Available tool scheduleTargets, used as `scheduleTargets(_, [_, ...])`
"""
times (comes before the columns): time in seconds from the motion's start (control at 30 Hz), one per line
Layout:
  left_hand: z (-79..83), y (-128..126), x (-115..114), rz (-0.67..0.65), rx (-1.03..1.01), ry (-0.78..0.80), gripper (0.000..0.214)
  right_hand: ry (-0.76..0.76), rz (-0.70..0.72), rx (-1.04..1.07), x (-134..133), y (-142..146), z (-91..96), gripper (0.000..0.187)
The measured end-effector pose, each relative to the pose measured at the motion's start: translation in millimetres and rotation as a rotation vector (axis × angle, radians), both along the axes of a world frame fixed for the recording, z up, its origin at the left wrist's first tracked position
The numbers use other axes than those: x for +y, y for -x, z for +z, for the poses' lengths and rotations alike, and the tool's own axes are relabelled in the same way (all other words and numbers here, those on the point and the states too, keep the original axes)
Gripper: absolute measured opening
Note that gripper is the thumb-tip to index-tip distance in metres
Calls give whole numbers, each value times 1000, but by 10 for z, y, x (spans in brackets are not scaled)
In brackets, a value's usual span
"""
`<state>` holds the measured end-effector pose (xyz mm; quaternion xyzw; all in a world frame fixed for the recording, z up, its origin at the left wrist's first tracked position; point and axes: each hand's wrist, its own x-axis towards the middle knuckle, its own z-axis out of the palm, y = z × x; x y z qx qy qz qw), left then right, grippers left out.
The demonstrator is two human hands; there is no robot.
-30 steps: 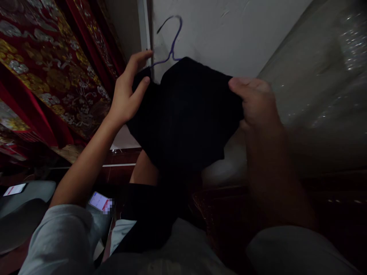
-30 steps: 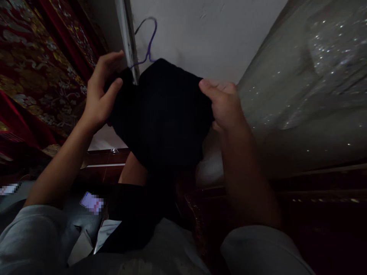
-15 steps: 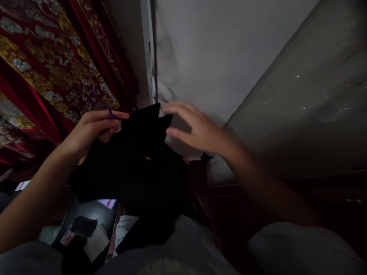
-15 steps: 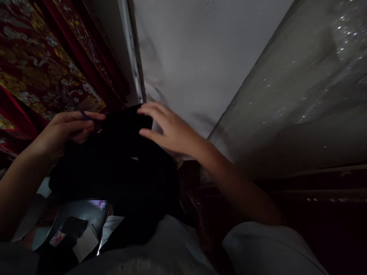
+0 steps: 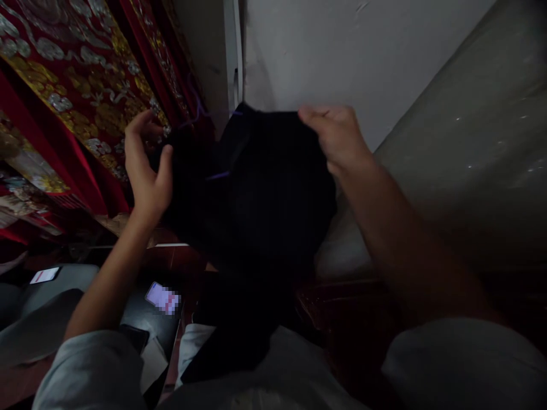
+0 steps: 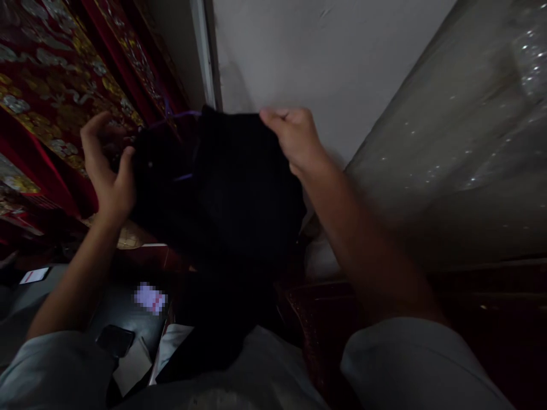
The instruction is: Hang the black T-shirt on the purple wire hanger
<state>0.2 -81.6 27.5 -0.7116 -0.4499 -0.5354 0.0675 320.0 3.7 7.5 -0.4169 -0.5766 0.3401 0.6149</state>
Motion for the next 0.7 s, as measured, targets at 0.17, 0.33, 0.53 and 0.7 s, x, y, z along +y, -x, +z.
scheduleTargets(0.17, [-419, -276, -80, -35, 315, 273, 61, -3, -96, 146, 160, -162, 45, 24])
scheduleTargets(0.33, [-800, -599, 94, -106, 634, 562, 71, -10, -94, 228, -183, -264, -307, 31])
scheduleTargets(0.53, [-1324, -702, 149, -67, 863, 828, 31, -1, -195, -67, -35, -532, -453, 34])
scheduleTargets(0.7, [-1975, -737, -187, -165, 393, 726, 38, -245, -567, -323, -145, -296, -845, 42])
